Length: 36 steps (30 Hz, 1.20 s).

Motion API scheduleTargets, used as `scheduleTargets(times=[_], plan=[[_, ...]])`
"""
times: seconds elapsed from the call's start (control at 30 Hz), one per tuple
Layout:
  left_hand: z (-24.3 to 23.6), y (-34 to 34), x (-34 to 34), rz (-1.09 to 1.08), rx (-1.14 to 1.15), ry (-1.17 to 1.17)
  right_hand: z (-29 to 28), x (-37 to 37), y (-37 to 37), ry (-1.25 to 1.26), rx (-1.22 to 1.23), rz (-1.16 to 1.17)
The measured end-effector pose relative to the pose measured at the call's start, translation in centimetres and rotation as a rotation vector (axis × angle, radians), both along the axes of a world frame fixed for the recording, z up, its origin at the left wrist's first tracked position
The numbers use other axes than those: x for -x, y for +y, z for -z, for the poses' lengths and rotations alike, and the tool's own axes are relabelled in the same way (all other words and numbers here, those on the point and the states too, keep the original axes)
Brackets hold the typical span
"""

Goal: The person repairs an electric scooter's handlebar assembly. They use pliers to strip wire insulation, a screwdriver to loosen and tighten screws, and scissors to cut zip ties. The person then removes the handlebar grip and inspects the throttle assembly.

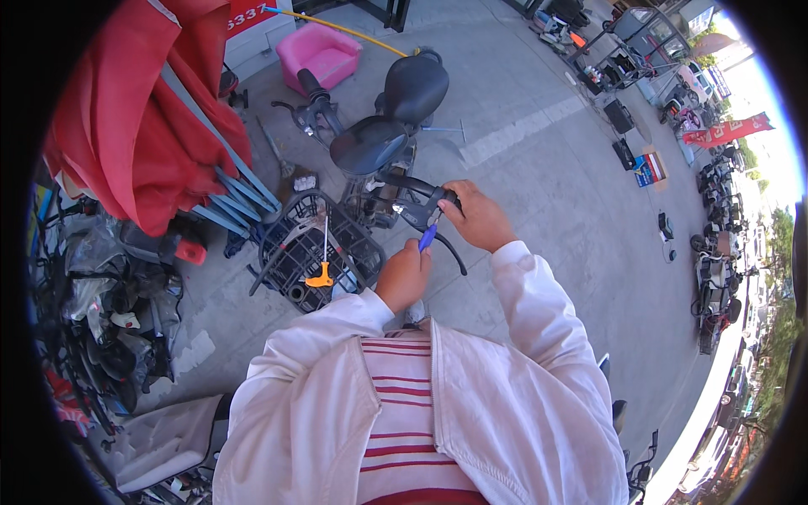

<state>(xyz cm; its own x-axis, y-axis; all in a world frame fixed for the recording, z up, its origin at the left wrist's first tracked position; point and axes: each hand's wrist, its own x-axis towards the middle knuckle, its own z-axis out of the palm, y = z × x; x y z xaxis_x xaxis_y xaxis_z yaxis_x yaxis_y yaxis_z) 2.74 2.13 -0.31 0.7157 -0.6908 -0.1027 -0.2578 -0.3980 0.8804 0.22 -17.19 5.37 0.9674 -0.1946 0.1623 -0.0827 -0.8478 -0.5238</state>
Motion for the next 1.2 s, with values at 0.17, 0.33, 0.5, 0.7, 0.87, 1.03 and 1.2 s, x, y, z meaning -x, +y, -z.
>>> scheduleTargets(times=[0.17, 0.33, 0.5, 0.7, 0.87, 1.03, 1.2], plan=[[-1.7, -1.6, -2.8, 0.059, 0.192, 0.859, 0.9, -0.2, -0.6, -0.005, -0.006, -0.006], [-1.8, -1.8, -3.2, 0.07, 0.13, 0.935, 0.4, -0.1, 0.3, 0.072, 0.14, 0.058], [-2.3, -1.1, -4.7, 0.184, -0.029, 0.635, 0.2, 0.0, 0.9, 0.048, 0.238, 0.075], [-1.1, -0.7, -5.9, 0.301, -0.037, 0.058, -0.1, 0.3, 1.3, 0.077, 0.228, 0.082], [1.0, -2.7, -1.3, -0.013, 0.01, 0.032, 0.0, 0.0, 1.0, 0.097, 0.208, 0.08], [-1.0, -2.1, -1.7, -0.002, 0.029, 0.476, 1.1, -0.1, 0.4, 0.097, 0.204, 0.066], [-1.3, 5.3, -1.9, 0.004, 0.101, 0.504, 1.1, -0.7, -0.4, 0.118, 0.177, 0.072]])
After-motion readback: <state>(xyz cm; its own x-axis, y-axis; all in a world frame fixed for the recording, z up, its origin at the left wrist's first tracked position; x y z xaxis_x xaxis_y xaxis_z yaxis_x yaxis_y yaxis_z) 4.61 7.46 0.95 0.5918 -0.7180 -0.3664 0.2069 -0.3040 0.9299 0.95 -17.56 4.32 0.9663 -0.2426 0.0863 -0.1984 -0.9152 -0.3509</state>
